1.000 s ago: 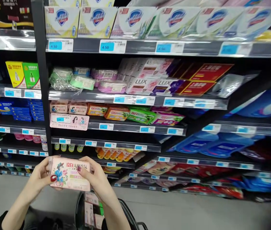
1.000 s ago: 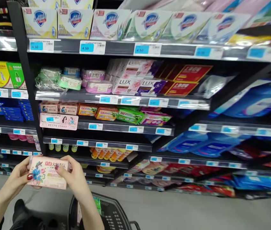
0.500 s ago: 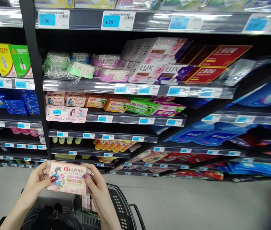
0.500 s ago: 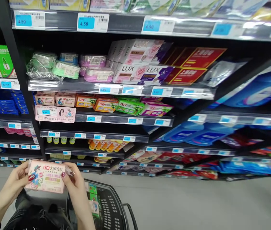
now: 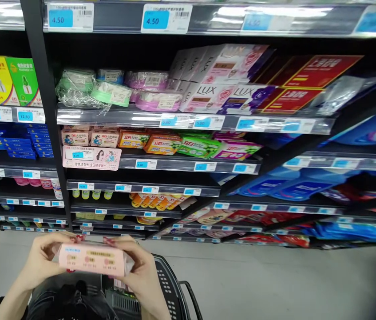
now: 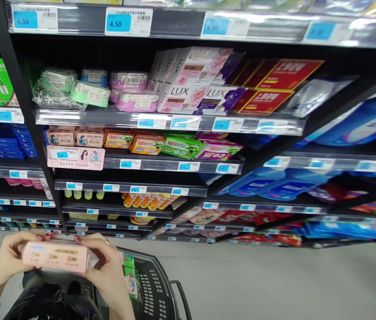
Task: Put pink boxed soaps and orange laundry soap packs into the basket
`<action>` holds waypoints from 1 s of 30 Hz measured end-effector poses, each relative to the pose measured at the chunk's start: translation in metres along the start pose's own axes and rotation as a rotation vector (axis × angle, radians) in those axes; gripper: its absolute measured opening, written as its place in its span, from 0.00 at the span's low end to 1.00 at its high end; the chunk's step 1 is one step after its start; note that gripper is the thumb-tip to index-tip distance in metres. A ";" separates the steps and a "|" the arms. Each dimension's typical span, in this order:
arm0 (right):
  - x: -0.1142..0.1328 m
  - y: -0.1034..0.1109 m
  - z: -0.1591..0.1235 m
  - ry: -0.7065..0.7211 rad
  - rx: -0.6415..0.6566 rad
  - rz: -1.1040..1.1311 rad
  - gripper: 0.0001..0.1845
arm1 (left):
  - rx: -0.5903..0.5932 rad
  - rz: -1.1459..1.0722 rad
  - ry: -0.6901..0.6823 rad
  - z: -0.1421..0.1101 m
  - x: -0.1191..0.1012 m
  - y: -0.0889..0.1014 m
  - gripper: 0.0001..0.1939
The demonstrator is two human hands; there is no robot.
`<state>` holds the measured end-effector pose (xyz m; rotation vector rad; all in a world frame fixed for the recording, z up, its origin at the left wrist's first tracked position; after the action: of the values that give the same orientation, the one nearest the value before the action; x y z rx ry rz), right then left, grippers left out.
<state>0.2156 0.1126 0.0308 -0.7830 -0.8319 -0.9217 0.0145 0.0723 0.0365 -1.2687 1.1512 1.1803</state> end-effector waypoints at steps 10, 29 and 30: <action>0.013 -0.006 -0.002 0.143 0.066 -0.057 0.21 | 0.080 0.080 -0.150 -0.006 -0.006 0.001 0.24; -0.062 -0.007 -0.024 -0.499 -0.231 0.218 0.19 | -0.024 -0.234 0.476 0.003 0.041 -0.012 0.30; -0.061 -0.011 -0.025 -0.508 -0.214 0.226 0.19 | -0.013 -0.267 0.474 0.002 0.040 -0.014 0.32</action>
<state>0.1902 0.1087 -0.0314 -1.3026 -1.0668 -0.6193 0.0309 0.0745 -0.0025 -1.7094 1.2575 0.7077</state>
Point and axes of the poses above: each hand's wrist, its own z-axis towards the middle knuckle, its own y-axis out of the back of the hand, x = y × z, the point moved 7 cm from there along z, towards the middle knuckle, and after that the axes turned 10 degrees about y, right-handed, at the moved point
